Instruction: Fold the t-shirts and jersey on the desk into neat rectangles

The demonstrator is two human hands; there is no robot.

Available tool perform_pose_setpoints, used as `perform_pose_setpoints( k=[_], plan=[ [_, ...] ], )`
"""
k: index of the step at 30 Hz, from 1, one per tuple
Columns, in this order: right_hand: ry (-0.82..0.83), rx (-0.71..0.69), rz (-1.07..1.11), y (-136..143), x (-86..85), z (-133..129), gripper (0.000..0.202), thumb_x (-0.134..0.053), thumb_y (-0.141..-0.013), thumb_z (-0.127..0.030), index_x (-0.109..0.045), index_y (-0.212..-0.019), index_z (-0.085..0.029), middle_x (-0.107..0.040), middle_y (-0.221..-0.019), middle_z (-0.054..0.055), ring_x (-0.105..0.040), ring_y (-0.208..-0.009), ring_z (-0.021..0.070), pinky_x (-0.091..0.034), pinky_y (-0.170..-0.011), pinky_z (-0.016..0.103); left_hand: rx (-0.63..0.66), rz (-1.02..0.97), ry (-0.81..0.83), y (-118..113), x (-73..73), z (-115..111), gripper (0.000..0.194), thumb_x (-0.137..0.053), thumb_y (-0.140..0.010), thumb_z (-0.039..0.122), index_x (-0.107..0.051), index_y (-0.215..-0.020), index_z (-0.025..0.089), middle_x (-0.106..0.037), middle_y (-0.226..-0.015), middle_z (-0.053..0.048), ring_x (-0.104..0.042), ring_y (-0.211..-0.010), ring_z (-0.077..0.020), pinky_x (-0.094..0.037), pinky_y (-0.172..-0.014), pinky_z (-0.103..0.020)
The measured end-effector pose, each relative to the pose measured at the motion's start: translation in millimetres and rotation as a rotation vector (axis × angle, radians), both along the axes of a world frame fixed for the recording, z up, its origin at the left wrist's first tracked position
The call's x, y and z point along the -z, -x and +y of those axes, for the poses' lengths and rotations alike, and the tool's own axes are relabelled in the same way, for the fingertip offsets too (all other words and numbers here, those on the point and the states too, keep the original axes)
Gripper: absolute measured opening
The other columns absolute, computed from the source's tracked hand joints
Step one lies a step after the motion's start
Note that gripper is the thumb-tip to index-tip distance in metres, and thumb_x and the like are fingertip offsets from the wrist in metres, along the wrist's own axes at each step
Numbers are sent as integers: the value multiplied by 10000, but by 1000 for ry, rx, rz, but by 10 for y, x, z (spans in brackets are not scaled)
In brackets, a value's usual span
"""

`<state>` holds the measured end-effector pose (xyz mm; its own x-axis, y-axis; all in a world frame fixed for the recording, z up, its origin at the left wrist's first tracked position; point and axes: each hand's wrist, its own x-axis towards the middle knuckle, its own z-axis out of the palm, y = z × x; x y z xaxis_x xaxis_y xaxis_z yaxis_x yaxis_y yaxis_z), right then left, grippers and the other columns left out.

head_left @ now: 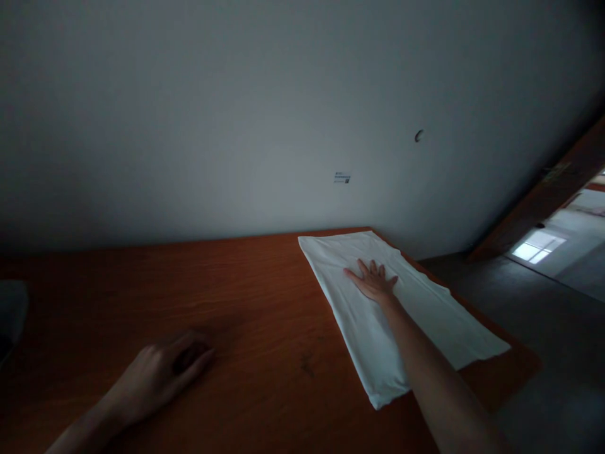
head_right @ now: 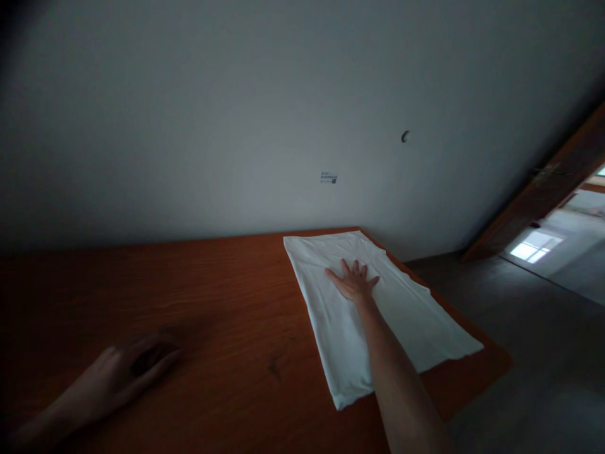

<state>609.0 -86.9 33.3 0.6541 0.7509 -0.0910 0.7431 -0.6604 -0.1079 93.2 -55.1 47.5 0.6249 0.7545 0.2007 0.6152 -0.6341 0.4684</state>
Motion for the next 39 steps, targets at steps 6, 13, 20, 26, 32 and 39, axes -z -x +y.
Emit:
perform_pose_setpoints(
  k=[6,13,20,26,32,39],
  plan=[
    [-132,-167,-331,324,-82,-15,692,-336,-1015,-588,-479,-1518,-136,-380,-1619,227,-301,-1504,407,-94,-1184,692,34,14,107,-24,-56,-33,358,-526,-945,538,-724,-925,240,-737,-844,-34,-661,-710,-173,-502,-678,-264],
    [-523,-546,91,1761,-126,156,443,-366,-1003,-495,-684,-1035,-188,-747,-1065,132,-700,-969,251,-488,-901,347,-231,-497,335,34,-69,48,473,-568,-863,654,-650,-911,191,-630,-719,-1,-574,-651,-156,-464,-631,-272],
    [-505,-585,380,2699,84,63,507,-338,-943,-663,-607,-940,-233,-754,-821,102,-728,-766,278,-471,-681,339,-392,-1010,502,83,103,197,491,-689,-784,656,-580,-914,195,-518,-623,62,-465,-548,-100,-371,-548,-231],
    [-443,-635,567,2526,93,20,587,-350,-868,-780,-603,-876,-251,-741,-759,92,-728,-710,281,-489,-665,347,-324,-1020,554,29,136,193,554,-710,-747,723,-568,-883,206,-526,-644,54,-465,-544,-90,-380,-548,-238],
    [-371,-618,599,2398,209,110,584,-436,-804,-815,-647,-829,-271,-770,-806,121,-744,-762,327,-511,-656,366,-334,-1036,418,54,209,82,510,-711,-801,665,-561,-966,206,-544,-738,25,-498,-625,-106,-410,-610,-260],
    [-364,-569,604,2350,247,124,551,-454,-801,-793,-665,-808,-284,-779,-828,131,-741,-762,357,-529,-679,423,-432,-737,37,857,-245,-315,346,-668,-890,436,-590,-1135,204,-630,-881,-34,-544,-718,-133,-432,-643,-256]
  ],
)
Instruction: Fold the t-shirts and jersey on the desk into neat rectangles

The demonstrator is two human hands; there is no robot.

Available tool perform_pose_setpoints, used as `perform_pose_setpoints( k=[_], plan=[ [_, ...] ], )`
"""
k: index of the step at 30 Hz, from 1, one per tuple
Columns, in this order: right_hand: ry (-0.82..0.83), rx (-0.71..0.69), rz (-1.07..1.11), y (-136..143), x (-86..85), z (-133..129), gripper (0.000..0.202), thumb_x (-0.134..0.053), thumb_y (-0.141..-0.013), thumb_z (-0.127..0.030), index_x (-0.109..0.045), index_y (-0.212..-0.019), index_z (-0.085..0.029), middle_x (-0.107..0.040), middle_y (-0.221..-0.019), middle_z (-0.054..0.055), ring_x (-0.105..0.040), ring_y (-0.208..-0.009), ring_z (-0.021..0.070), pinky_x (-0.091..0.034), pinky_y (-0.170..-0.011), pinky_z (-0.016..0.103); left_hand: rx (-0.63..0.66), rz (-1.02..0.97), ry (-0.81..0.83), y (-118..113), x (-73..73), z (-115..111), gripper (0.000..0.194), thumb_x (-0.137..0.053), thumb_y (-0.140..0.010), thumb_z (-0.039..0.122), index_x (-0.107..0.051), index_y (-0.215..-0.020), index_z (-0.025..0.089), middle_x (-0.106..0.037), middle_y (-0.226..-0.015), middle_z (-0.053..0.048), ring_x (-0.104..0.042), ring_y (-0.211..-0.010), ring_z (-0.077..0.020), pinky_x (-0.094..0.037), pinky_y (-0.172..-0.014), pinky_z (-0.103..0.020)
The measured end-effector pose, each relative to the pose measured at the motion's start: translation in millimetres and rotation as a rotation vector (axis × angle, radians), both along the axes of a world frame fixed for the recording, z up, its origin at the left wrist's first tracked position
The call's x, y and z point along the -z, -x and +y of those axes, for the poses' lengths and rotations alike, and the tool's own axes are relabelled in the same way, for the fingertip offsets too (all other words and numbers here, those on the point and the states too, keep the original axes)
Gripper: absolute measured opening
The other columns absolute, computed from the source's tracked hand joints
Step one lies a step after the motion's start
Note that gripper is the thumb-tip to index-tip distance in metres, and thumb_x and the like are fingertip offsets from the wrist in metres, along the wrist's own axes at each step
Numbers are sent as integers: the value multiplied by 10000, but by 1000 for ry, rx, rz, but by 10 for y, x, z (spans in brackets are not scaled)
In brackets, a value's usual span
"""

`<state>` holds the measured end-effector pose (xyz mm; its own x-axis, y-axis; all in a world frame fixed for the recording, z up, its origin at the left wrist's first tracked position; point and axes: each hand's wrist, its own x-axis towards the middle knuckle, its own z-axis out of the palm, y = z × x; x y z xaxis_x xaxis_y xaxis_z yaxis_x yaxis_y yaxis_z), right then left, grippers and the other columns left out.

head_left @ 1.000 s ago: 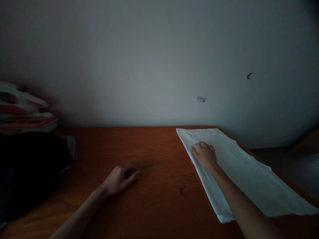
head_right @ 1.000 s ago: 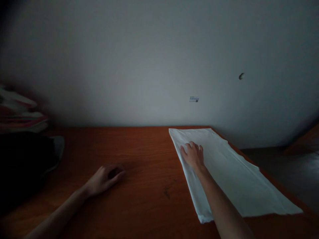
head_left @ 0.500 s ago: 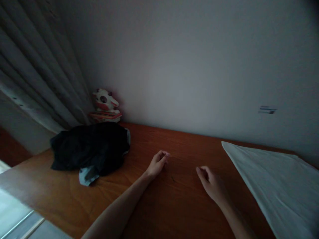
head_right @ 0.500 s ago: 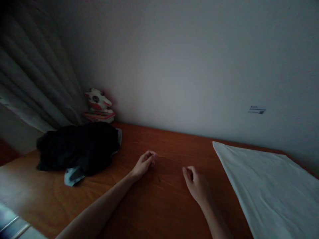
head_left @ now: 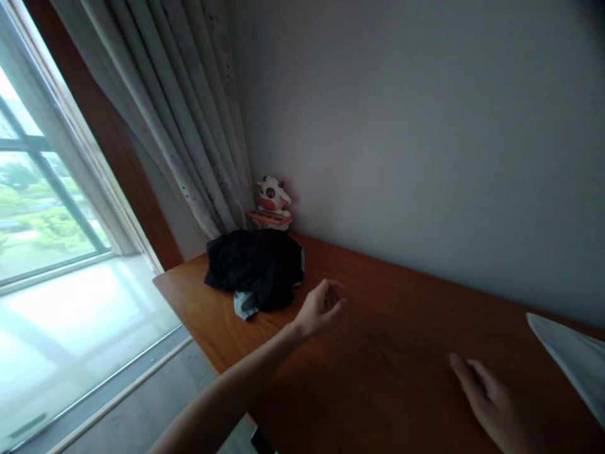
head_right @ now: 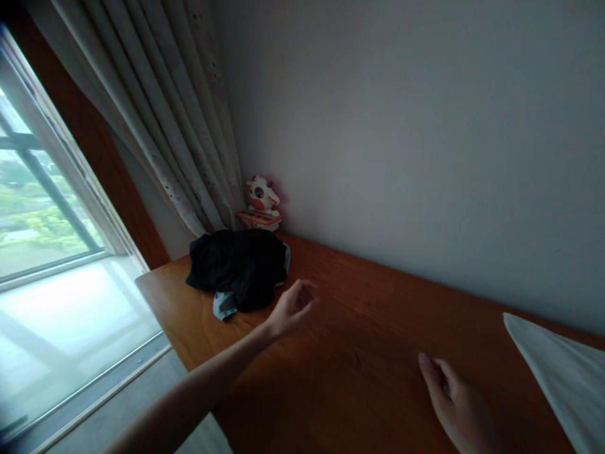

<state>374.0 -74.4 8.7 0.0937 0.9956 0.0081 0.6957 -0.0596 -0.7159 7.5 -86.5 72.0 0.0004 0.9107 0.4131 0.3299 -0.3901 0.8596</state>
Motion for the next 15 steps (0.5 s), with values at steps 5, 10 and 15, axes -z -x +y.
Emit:
perform_pose_setpoints(
  k=[5,10,15],
  plan=[
    [-10,-5,7,17,-9,16,540,-482,-772,-788,-679,-775,-285,-780,-817,139,-740,-752,374,-540,-693,455,-668,133,-27,1207,-547,8,317,-675,-816,388,-605,-1066,207,-573,-772,20,-550,-703,-143,-446,-664,-249],
    [-18,8,1,19,-9,4,555,-490,-728,-793,-701,-775,-282,-788,-822,153,-749,-793,393,-553,-729,475,-971,223,240,2246,-920,68,430,-622,-804,605,-640,-860,179,-622,-711,-43,-641,-763,-245,-462,-642,-301],
    [-28,-6,-9,7,-5,22,540,-508,-726,-787,-708,-767,-287,-798,-802,135,-752,-753,386,-554,-699,470,-1024,307,444,2496,-856,80,528,-748,-613,701,-610,-615,191,-718,-780,-202,-669,-1026,-484,-506,-812,-458]
  ],
)
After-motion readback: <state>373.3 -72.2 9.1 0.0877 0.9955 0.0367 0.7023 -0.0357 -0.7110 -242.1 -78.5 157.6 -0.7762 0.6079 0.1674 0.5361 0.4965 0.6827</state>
